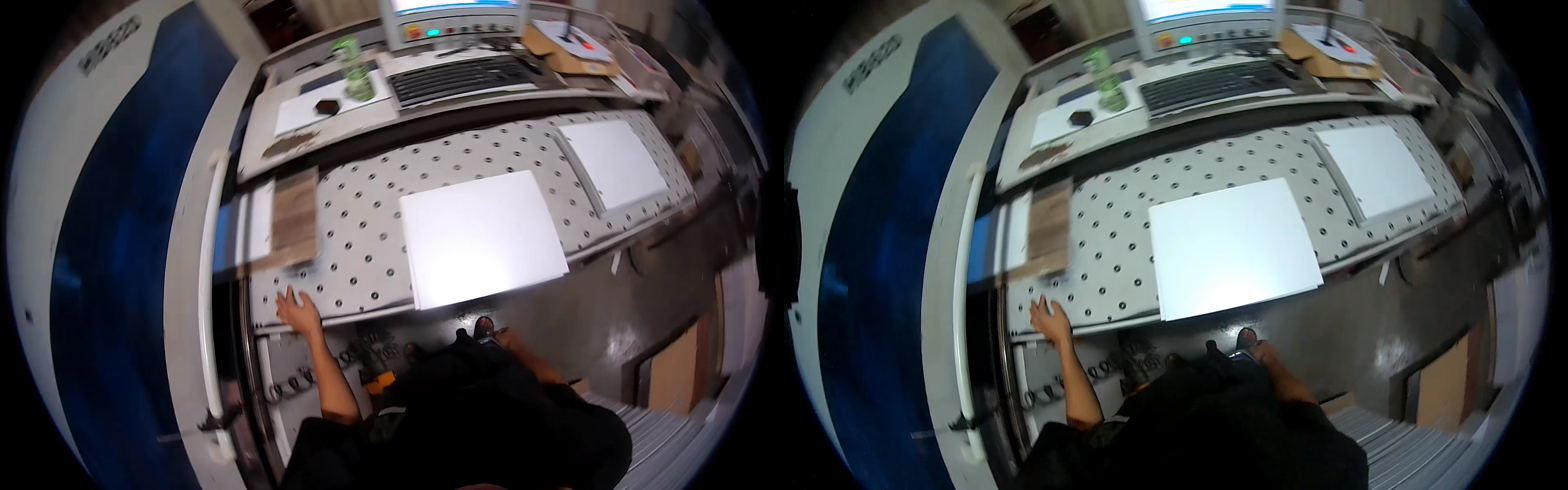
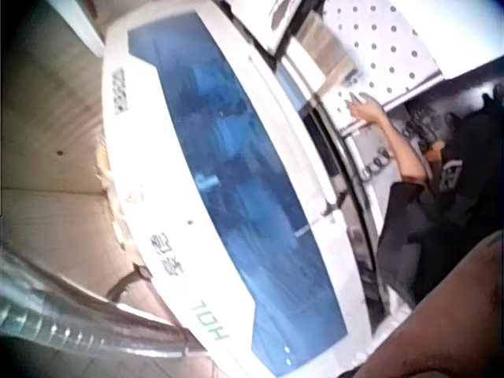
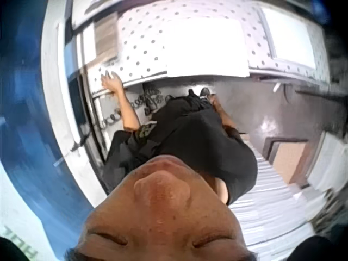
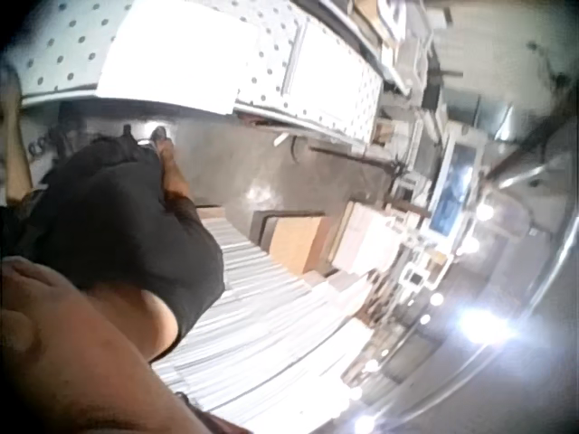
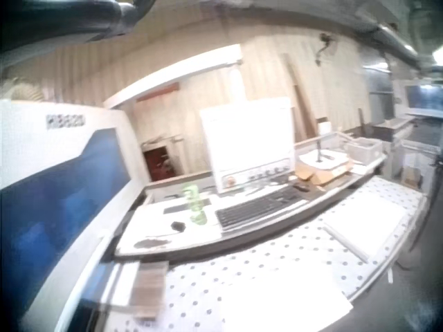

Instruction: The person places white rectangular panels onto a perforated metal conveyor table, aligns them, and pushes them into a machine labeled HB62D. The person repeats this process for multiple panels, occasionally retrieving new panels from a large stack nearby.

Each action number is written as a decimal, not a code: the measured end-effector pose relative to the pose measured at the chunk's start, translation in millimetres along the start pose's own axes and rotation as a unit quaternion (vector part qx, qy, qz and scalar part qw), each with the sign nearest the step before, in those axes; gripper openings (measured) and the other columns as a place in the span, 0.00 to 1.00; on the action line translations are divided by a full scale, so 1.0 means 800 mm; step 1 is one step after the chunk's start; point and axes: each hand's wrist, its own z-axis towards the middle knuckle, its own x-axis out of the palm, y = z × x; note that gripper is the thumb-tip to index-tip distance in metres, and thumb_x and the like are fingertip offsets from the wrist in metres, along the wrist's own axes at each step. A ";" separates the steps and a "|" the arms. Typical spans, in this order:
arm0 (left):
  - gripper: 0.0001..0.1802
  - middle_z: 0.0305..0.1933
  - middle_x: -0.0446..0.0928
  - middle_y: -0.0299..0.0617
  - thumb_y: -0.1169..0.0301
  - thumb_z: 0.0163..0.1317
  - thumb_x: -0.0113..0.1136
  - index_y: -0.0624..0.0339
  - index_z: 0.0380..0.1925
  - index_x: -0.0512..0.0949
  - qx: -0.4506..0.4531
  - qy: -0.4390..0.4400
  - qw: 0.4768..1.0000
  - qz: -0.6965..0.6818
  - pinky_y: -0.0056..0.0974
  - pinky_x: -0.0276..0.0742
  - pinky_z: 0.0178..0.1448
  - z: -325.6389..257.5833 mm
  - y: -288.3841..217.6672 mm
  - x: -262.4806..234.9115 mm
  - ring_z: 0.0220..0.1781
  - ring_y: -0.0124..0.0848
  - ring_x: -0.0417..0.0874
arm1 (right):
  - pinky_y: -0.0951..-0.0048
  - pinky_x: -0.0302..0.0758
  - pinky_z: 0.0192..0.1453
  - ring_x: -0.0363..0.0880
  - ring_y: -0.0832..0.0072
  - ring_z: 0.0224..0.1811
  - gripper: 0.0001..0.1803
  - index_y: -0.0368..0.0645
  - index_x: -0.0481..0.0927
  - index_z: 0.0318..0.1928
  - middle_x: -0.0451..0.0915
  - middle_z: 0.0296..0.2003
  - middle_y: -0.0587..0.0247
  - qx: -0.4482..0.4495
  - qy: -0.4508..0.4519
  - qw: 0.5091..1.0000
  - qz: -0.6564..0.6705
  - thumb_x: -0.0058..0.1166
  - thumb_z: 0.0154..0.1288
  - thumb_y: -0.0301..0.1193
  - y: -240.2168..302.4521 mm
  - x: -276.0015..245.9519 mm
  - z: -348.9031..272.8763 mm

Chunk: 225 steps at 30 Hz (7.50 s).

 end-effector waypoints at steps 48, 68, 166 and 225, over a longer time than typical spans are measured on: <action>0.22 0.46 0.83 0.57 0.55 0.72 0.57 0.57 0.57 0.75 -0.082 0.371 0.889 -0.255 0.49 0.78 0.53 -0.037 -0.067 -0.186 0.49 0.56 0.84 | 0.55 0.78 0.57 0.84 0.49 0.50 0.26 0.49 0.77 0.65 0.86 0.46 0.44 -0.267 0.259 0.912 -0.173 0.48 0.76 0.49 0.522 -0.114 -0.249; 0.18 0.35 0.79 0.37 0.59 0.72 0.59 0.61 0.52 0.78 -0.142 0.380 0.843 -0.353 0.38 0.77 0.42 -0.011 -0.103 -0.211 0.34 0.31 0.79 | 0.64 0.80 0.49 0.86 0.65 0.43 0.16 0.36 0.81 0.54 0.87 0.42 0.52 -0.453 0.036 0.891 0.000 0.53 0.71 0.33 0.731 -0.051 0.035; 0.22 0.28 0.78 0.40 0.70 0.71 0.59 0.70 0.60 0.71 -0.048 -0.308 0.922 -0.228 0.33 0.78 0.45 0.094 -0.053 -0.378 0.33 0.27 0.81 | 0.47 0.62 0.75 0.71 0.47 0.68 0.28 0.44 0.81 0.60 0.78 0.62 0.48 -0.541 -0.074 0.823 -0.158 0.69 0.59 0.38 0.639 -0.128 0.022; 0.19 0.29 0.79 0.29 0.62 0.70 0.65 0.65 0.52 0.82 -0.126 0.460 0.766 -0.430 0.26 0.68 0.27 -0.038 -0.057 -0.121 0.26 0.16 0.73 | 0.83 0.72 0.49 0.76 0.85 0.46 0.29 0.31 0.76 0.65 0.83 0.45 0.70 -0.228 -0.011 0.772 0.593 0.62 0.66 0.31 0.393 -0.217 -0.193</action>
